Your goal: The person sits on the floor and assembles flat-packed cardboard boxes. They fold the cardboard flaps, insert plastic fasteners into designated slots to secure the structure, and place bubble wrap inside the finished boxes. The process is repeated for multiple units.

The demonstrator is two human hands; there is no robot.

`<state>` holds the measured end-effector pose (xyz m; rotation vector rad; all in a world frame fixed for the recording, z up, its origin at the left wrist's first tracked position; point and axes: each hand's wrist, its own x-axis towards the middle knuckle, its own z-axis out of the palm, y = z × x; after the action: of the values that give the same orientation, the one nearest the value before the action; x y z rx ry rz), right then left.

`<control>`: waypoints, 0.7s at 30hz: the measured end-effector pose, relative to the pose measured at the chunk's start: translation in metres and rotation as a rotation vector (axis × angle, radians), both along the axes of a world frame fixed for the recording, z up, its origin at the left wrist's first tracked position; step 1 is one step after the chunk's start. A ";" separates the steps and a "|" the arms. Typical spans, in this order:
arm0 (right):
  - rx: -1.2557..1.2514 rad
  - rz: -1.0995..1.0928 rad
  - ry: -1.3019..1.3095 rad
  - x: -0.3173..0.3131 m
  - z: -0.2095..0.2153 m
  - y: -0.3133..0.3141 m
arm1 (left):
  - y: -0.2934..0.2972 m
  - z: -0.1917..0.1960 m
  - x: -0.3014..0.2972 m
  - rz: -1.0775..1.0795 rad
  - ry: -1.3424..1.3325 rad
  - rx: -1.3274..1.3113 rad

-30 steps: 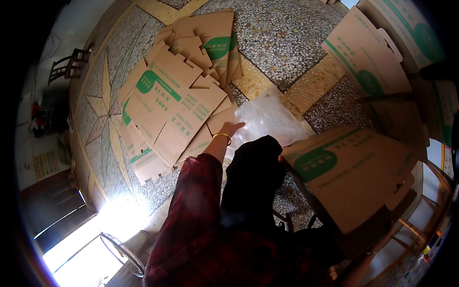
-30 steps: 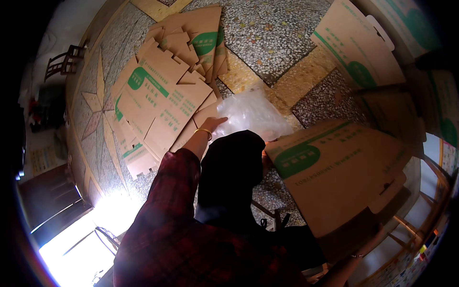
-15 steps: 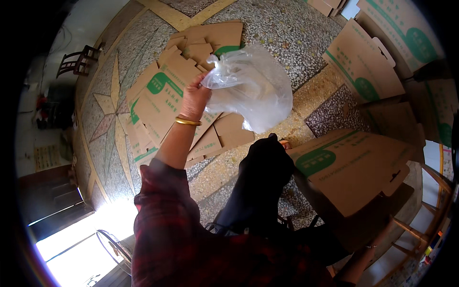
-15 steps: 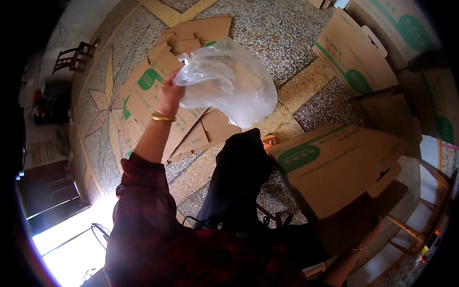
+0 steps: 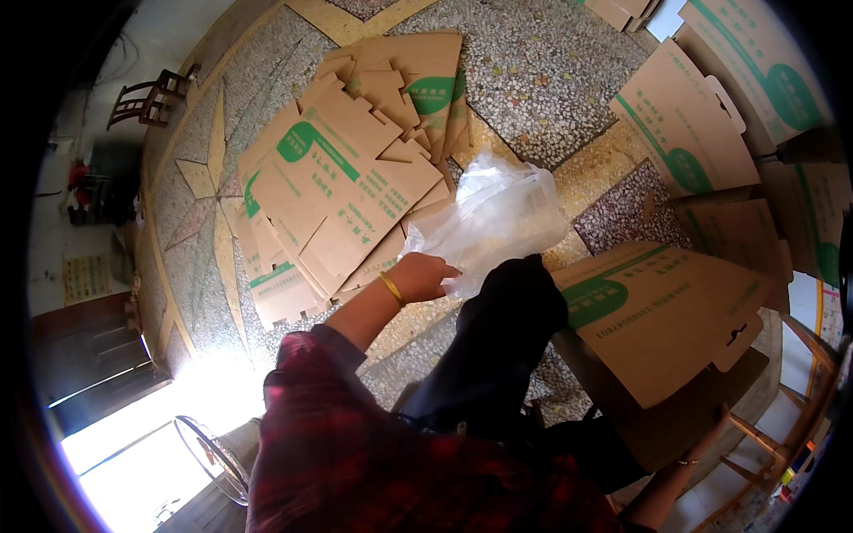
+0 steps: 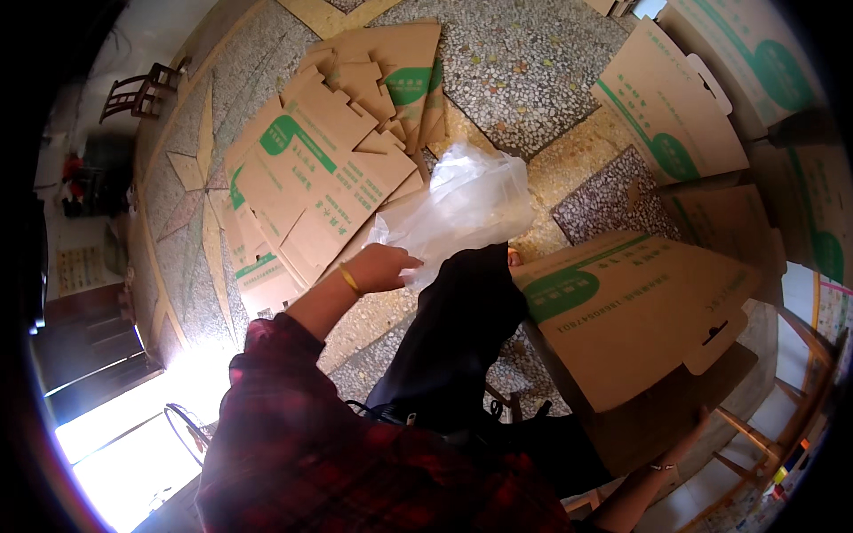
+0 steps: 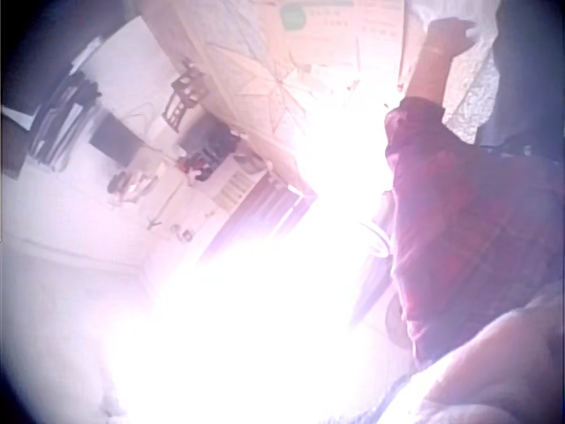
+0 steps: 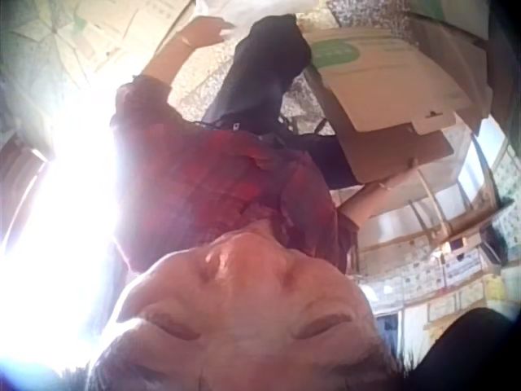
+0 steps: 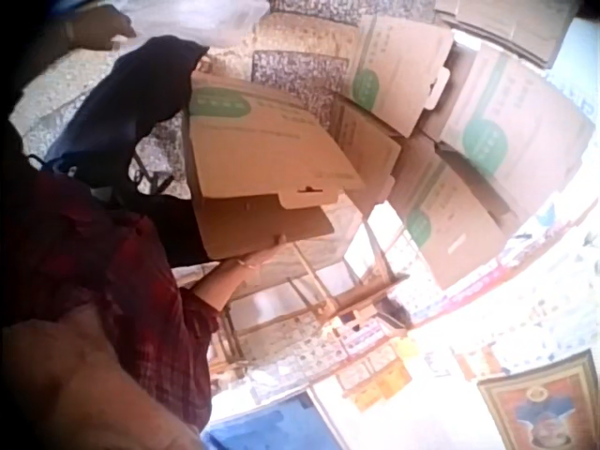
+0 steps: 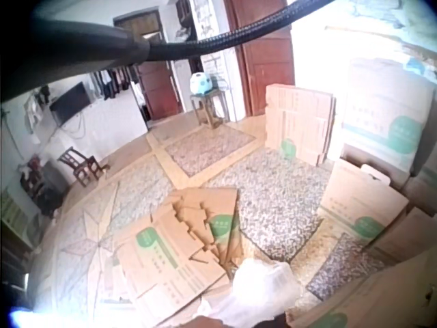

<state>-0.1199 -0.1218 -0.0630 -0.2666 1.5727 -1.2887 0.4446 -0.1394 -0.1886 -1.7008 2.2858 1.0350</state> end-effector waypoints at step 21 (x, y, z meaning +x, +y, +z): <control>0.021 0.091 0.279 -0.040 -0.013 0.005 | 0.066 -0.220 0.003 0.340 0.159 0.346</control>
<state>-0.1600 -0.1172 -0.0762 -0.5170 1.7850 -1.2018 0.4475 -0.0733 -0.4087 -1.9467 1.7862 1.5765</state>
